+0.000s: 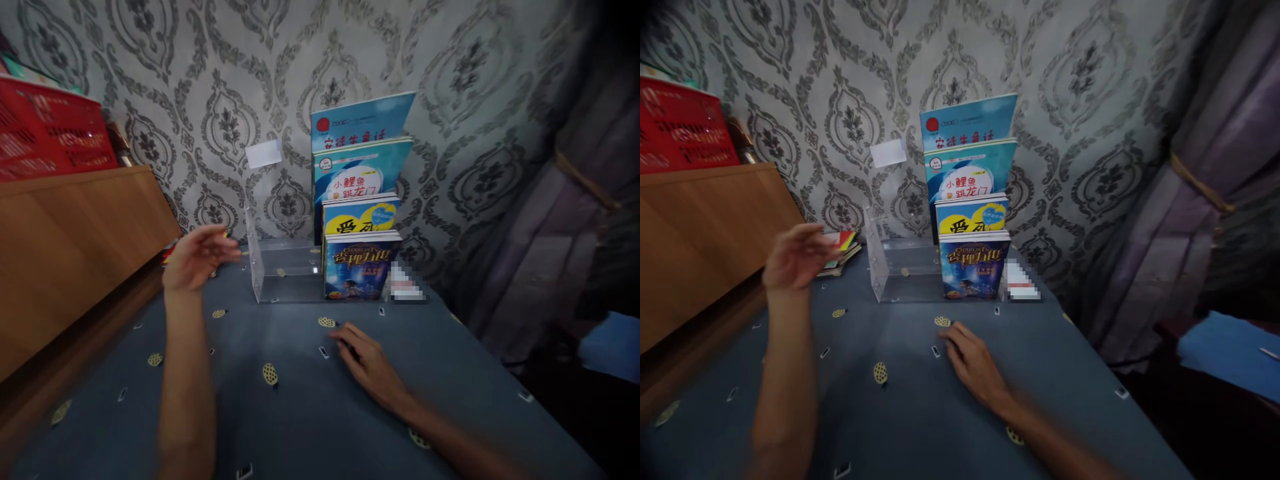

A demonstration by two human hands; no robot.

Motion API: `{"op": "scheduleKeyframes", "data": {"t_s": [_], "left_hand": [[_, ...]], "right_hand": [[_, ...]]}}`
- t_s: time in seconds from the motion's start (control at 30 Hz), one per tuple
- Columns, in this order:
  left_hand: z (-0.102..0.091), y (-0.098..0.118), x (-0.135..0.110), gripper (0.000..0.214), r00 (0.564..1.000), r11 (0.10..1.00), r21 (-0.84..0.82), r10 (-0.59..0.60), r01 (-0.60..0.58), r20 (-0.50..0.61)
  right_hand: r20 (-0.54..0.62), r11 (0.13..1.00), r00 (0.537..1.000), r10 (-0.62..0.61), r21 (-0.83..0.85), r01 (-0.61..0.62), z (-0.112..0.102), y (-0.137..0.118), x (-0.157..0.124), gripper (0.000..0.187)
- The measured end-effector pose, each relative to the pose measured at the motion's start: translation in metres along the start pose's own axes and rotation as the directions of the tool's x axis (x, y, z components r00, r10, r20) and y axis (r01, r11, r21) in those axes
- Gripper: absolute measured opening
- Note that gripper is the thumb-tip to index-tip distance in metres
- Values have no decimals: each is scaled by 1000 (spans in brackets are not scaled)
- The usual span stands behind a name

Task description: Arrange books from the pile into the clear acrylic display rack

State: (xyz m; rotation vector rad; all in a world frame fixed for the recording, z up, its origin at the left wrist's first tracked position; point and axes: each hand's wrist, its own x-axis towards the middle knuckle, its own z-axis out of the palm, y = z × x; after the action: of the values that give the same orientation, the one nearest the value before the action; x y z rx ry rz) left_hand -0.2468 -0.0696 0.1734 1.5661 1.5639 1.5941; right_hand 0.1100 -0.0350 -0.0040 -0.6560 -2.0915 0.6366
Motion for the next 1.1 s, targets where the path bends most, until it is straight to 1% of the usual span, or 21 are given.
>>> {"op": "scheduleKeyframes", "data": {"t_s": [0.03,0.07,0.1,0.13,0.17,0.2,0.27,0.3,0.37,0.43,0.47,0.57,0.63,0.8,0.97,1.1], "left_hand": [[4,-11,16,38,998,978,206,-32,45,-62],[6,-24,31,42,990,905,412,-62,110,-130],[7,-38,44,42,977,799,573,-85,184,-195],[6,-53,56,38,964,703,667,-108,248,-244],[4,-67,65,38,952,636,714,-123,292,-280],[0,-82,73,38,944,590,741,-130,320,-304],[-9,-108,83,48,937,489,801,-142,346,-318],[-14,-119,87,55,940,448,826,-151,341,-306],[-22,-138,94,63,949,388,868,-179,310,-259],[-28,-152,101,64,957,351,898,-209,266,-202],[-30,-158,105,64,959,317,917,-224,242,-175],[-36,-171,115,62,955,149,975,-274,162,-116],[-41,-175,119,60,951,50,991,-292,121,-102],[-58,-172,114,57,964,-19,995,-245,98,-100],[-77,-167,101,52,967,-61,996,-246,60,-73],[-82,-169,104,48,966,-94,994,-247,55,-77]], "right_hand": [[5,1000,1000,4,5,-4,0,2,0,27],[11,1000,1000,7,12,-7,1,3,1,27],[17,1000,1000,12,17,-12,1,4,1,27],[25,1000,999,21,20,-21,2,6,1,27],[37,999,999,34,21,-35,2,7,2,27],[53,998,997,51,19,-52,2,7,2,27],[83,995,992,93,11,-94,1,9,3,28],[92,994,989,112,7,-113,1,9,3,28],[102,991,986,130,5,-131,0,11,3,29],[107,991,986,130,13,-132,0,12,3,30],[109,991,986,129,18,-131,0,13,3,30],[112,990,985,130,32,-134,0,14,3,28],[114,989,984,140,32,-144,0,14,3,27],[134,986,978,162,15,-165,-2,14,3,28],[144,989,979,145,17,-149,-1,14,3,28],[146,988,979,145,34,-151,-1,14,4,28]]}}
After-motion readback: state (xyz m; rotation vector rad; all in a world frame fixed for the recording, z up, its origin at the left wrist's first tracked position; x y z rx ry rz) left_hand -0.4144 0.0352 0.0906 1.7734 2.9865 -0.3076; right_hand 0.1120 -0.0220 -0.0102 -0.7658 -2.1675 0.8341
